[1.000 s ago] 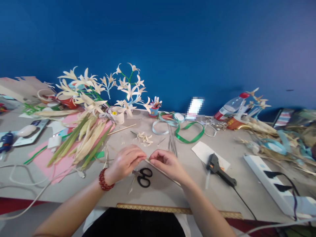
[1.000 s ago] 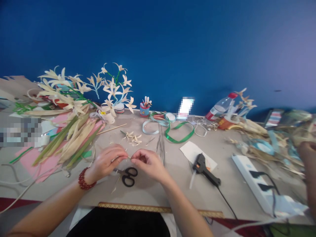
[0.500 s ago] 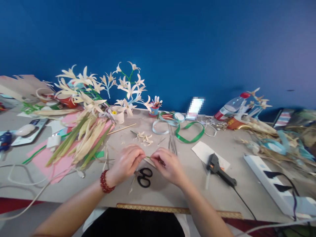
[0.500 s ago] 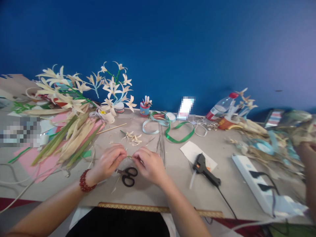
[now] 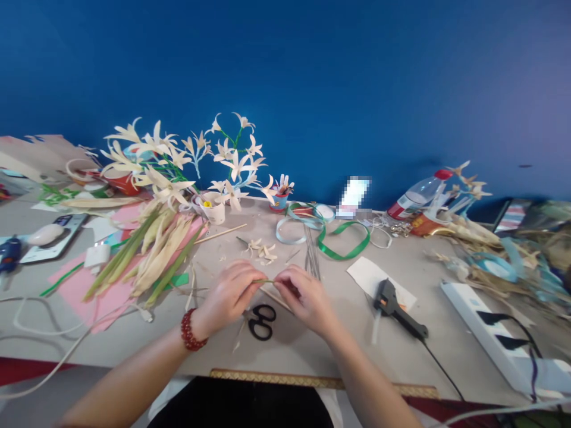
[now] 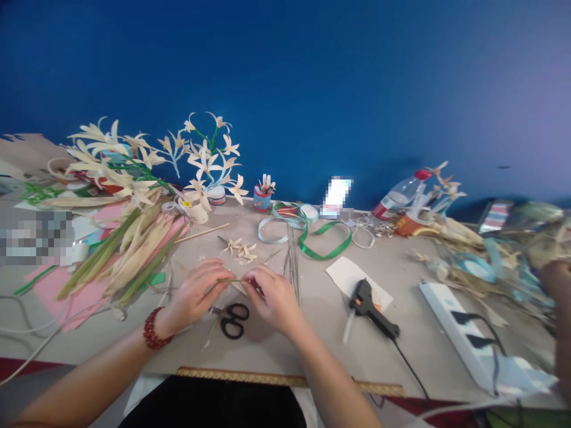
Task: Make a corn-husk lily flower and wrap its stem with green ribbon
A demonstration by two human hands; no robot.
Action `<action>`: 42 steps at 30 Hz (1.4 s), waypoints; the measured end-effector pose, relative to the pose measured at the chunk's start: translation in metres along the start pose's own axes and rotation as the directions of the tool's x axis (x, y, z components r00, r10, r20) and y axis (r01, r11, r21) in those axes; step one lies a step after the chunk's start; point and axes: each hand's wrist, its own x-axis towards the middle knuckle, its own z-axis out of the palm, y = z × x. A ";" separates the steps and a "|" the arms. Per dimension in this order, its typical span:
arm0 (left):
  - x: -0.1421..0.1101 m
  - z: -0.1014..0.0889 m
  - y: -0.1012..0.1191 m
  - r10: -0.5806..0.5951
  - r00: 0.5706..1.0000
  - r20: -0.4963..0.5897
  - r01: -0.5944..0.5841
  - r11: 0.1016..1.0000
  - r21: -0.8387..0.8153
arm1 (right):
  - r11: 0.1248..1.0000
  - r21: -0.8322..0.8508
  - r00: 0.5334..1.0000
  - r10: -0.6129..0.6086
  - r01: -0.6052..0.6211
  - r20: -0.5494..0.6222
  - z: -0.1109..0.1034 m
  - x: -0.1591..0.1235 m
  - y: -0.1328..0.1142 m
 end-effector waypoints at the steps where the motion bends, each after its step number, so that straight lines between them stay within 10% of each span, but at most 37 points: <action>1: 0.000 0.000 -0.002 0.036 0.999 -0.015 -0.036 0.999 0.025 | 1.000 0.012 1.000 0.013 -0.013 0.008 -0.001 0.000 0.000; 23: -0.004 0.003 -0.001 0.031 0.994 -0.107 -0.033 0.999 -0.021 | 0.982 0.160 0.991 0.117 -0.104 -0.070 0.006 -0.001 0.001; 31: -0.006 0.015 0.008 -0.383 0.923 0.032 0.345 0.790 -0.507 | 0.918 0.364 0.981 0.187 -0.156 -0.051 0.016 -0.004 -0.004; 42: -0.007 0.021 0.014 -0.428 0.883 0.192 0.454 0.677 -0.579 | 0.981 0.190 0.975 0.086 -0.047 -0.204 0.020 -0.009 0.002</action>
